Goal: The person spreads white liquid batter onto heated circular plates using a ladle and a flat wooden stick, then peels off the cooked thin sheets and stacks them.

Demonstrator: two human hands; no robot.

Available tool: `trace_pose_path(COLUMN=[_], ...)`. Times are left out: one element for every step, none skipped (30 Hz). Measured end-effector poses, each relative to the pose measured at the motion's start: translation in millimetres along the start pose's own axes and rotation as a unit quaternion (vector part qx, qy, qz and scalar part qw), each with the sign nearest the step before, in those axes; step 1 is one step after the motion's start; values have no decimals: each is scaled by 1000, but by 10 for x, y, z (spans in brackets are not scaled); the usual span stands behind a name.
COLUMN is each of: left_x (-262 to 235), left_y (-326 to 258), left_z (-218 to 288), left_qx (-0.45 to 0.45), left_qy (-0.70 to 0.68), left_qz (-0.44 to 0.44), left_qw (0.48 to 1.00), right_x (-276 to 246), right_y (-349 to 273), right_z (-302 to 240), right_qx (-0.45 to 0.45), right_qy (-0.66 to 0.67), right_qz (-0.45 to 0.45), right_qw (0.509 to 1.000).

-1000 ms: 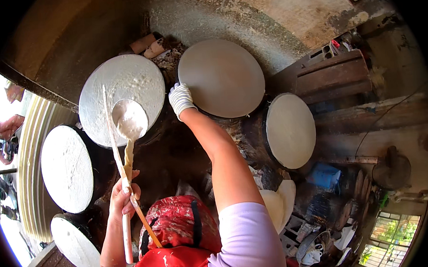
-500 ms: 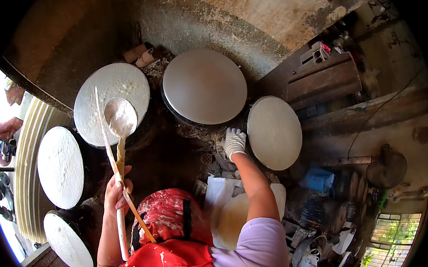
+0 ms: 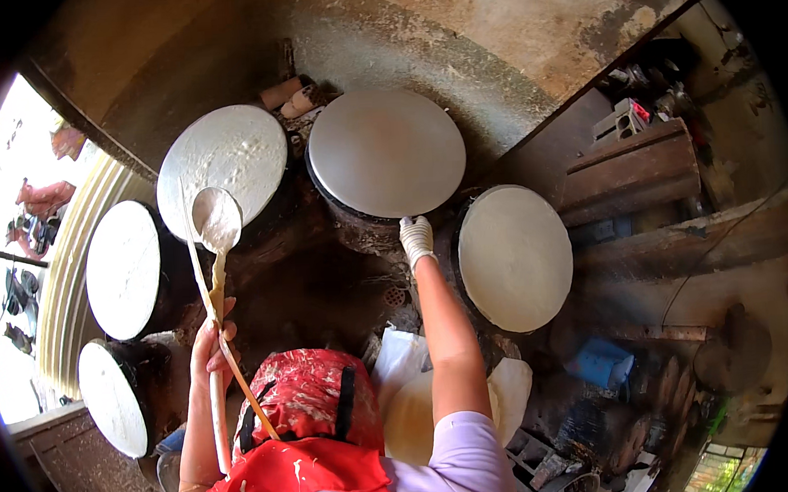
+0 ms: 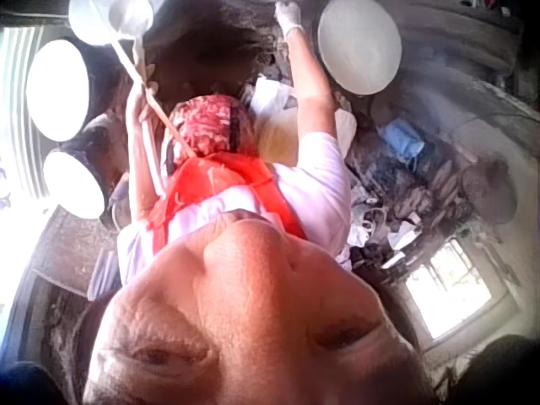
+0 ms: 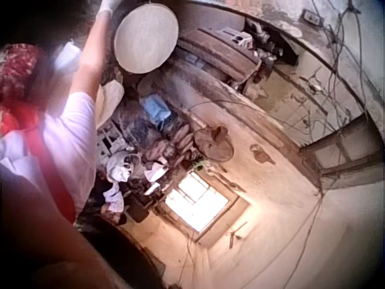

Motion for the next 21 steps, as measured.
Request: trace_pose_path(left_x=[-74,-143,-183,-207,-268,-316,-380,-441,-496,-622,-716,-796,-835,-889,-995,-1085,-1188,-1288,-1327,-1325,-1392], left_y=[-67,-181,-244,-266,-299,-350,-404,-500,-602,-728,-847,-950,-1040,-1142,-1319,-1498,-1672,-1836,-1951,-2076,-2154], left_z=[2,93,111,96,97,139,139,160,195,221,236,243,244,231,248,247,314,368,388,401,340], left_qx=[10,33,46,53,64,76,86,101,119,130,139,149,163,180,186,187,187,156,136,114,124], left_qy=[-2,14,21,25,44,57,66,76,108,131,136,142,115,62,38,14,36,51,56,63,55], left_qz=[11,30,36,35,49,62,73,91,112,135,133,132,110,77,151,223,164,206,256,308,298], left_qw=[1000,999,998,998,996,994,991,988,981,973,972,970,974,979,970,957,968,965,956,942,945], right_x=[69,240,234,214,252,356,439,586,699,793,870,939,1000,1037,1068,1083,1090,1070,1094,1078,1027], right_y=[-171,-554,-987,-1418,-1927,-2464,-3004,-3477,-3901,-4249,-4450,-4604,-4721,-4843,-4932,-4971,-4966,-4862,-4653,-4361,-3987], right_z=[-203,-682,-1145,-1512,-1865,-2140,-2278,-2376,-2463,-2556,-2611,-2629,-2650,-2654,-2675,-2706,-2801,-2905,-2847,-2877,-2834], right_qx=[17,31,46,49,58,61,73,-14,9,34,53,70,108,124,117,110,84,74,74,86,45], right_qy=[27,94,151,173,159,170,205,203,230,255,240,222,288,295,292,291,279,247,274,330,312], right_qz=[-57,-132,-190,-267,-374,-470,-570,-627,-649,-670,-674,-678,-660,-638,-628,-615,-596,-572,-524,-473,-384], right_qw=[998,986,969,947,912,864,792,752,725,696,696,697,686,700,712,725,748,779,803,812,868])
Point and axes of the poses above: each hand's wrist, its own y-axis towards the middle knuckle, its own x-axis out of the palm, z = x × y, the point moved 3 cm from there along y, towards the middle knuckle, and after that the axes turned 1 degree about -x, right-handed, at the moved point
